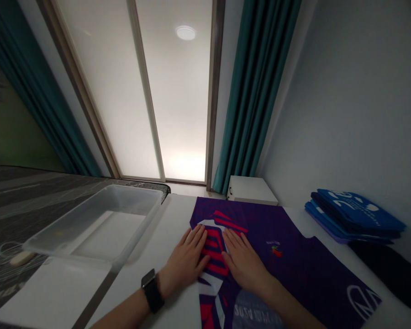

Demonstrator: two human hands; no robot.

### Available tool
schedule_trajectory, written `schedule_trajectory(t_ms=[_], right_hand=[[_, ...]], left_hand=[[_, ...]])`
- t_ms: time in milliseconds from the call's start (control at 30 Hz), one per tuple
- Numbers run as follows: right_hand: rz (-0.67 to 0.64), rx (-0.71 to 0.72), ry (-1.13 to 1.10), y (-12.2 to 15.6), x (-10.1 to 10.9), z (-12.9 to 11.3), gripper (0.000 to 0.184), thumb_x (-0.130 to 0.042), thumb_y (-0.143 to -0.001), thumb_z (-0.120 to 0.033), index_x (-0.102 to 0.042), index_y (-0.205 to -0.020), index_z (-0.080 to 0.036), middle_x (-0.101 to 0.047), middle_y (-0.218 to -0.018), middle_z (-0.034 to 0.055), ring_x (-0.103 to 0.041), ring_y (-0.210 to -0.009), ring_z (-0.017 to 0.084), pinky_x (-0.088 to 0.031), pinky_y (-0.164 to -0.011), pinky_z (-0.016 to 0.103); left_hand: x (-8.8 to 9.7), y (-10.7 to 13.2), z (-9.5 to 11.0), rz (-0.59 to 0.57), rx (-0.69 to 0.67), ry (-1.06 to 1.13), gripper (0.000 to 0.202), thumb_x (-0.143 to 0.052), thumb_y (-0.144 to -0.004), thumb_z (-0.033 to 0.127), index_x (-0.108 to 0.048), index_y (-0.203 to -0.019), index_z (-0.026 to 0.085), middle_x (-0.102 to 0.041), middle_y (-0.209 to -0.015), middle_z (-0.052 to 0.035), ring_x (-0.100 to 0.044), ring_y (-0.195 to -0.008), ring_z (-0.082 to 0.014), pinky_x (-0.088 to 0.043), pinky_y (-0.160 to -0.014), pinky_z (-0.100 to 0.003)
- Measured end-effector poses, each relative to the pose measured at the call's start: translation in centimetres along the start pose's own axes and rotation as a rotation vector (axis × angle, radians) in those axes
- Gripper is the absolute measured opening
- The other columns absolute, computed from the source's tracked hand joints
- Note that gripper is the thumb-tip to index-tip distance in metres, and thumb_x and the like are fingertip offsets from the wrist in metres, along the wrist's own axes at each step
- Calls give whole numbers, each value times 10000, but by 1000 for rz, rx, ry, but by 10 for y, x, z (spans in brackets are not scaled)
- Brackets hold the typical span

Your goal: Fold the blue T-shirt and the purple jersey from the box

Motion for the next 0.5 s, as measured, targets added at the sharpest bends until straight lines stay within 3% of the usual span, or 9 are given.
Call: schedule_trajectory(t_ms=[133, 233, 400, 500], right_hand=[[3, 97, -21, -38, -4, -3, 568, -249, -997, -389, -306, -1515, -165, -273, -1579, 69, -220, -1461, 215, -141, -1196, 439], [-7, 110, -33, -54, -12, -7, 573, -251, -999, -413, -302, -1517, -174, -258, -1586, 71, -200, -1467, 218, -150, -1192, 444], [-25, 74, -3, -55, -30, -9, 610, -169, -1008, -486, -289, -1521, -179, -189, -1603, 87, -122, -1483, 233, -77, -1193, 484], [-15, 82, 2, -51, -35, -7, 613, -137, -1010, -492, -262, -1529, -191, -166, -1609, 74, -100, -1486, 219, -47, -1195, 480]], left_hand=[[-9, -3, -27, -4, 60, -21, 613, -361, -986, 498, -340, -1498, 161, -345, -1550, -125, -281, -1444, -274, -236, -1177, -479], [-16, -1, -34, -25, 74, -2, 609, -343, -992, 506, -339, -1499, 168, -320, -1563, -116, -274, -1448, -264, -243, -1175, -473], [-15, 0, -35, 3, 99, 34, 591, -366, -988, 500, -336, -1498, 202, -322, -1568, -86, -276, -1447, -243, -217, -1188, -463], [-11, 0, -49, 18, 199, 47, 542, -367, -997, 423, -359, -1481, 179, -401, -1527, -92, -342, -1414, -230, -248, -1179, -452]])
Point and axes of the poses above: each hand's wrist, its own y-axis away from the middle knuckle, its own x-axis out of the back of the hand, z = x × y, the point moved 3 cm from there along -y, towards the middle knuckle
